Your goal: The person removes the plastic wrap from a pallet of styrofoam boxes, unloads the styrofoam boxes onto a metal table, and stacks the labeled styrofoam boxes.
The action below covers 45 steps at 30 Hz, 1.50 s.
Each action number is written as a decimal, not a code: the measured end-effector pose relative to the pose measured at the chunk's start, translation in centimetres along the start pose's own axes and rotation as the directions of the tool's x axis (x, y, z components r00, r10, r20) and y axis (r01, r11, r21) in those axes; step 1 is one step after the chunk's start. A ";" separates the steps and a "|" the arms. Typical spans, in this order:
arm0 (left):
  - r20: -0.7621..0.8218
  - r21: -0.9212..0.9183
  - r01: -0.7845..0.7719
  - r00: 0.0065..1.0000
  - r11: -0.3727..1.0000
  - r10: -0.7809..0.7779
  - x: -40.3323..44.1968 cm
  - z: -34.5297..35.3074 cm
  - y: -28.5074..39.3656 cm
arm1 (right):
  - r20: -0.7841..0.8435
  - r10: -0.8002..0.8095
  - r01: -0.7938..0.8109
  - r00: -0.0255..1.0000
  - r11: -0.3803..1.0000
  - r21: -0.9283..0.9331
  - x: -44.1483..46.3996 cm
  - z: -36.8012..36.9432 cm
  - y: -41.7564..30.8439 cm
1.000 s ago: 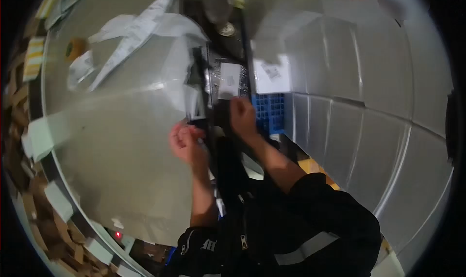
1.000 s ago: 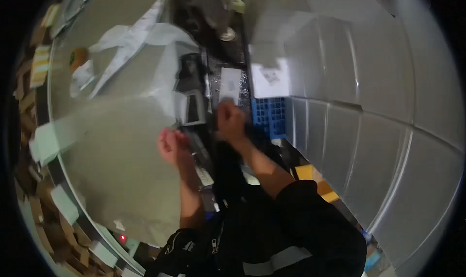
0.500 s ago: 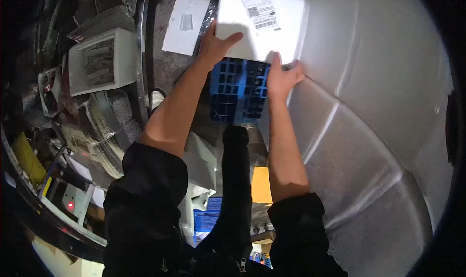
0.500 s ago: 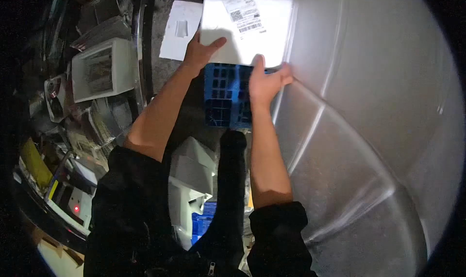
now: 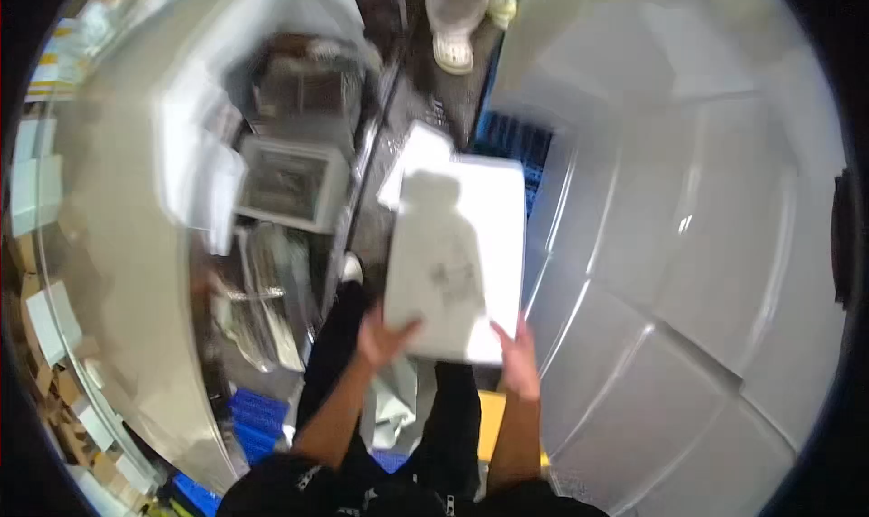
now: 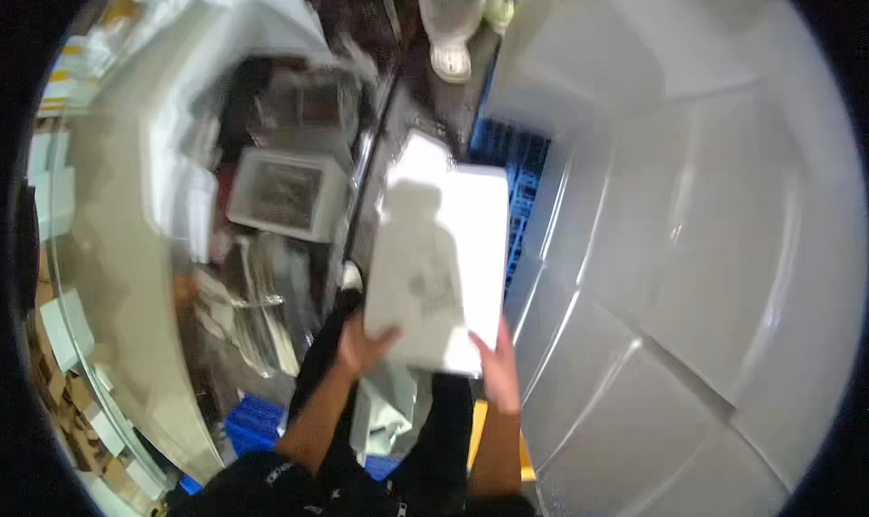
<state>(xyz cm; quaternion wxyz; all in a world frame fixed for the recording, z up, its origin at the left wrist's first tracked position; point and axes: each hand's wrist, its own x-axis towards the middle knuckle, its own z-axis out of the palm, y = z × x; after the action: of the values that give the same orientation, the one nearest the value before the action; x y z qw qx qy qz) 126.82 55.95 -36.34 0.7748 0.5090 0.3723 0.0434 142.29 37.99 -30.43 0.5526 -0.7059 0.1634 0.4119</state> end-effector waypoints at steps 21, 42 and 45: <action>-0.876 0.160 -0.165 0.431 0.973 0.217 -37.8 -13.0 28.1 | 0.901 -0.404 0.975 -0.159 0.078 0.207 -29.7 25.7 -17.6; -0.326 0.740 -0.436 0.434 0.512 0.840 0.3 -17.2 44.0 | 0.002 -0.650 0.647 0.760 0.757 -0.087 -13.9 17.4 -36.0; -0.175 0.101 -0.144 0.972 0.984 0.160 2.7 -3.5 48.2 | -0.663 -0.612 0.691 0.432 0.697 -0.193 -10.9 4.1 -38.6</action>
<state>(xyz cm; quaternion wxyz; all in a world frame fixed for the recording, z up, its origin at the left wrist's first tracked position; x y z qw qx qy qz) 141.67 82.84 1.11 0.7088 0.5635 0.4032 0.1325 160.54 52.26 2.60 0.6031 -0.7811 0.0912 -0.1338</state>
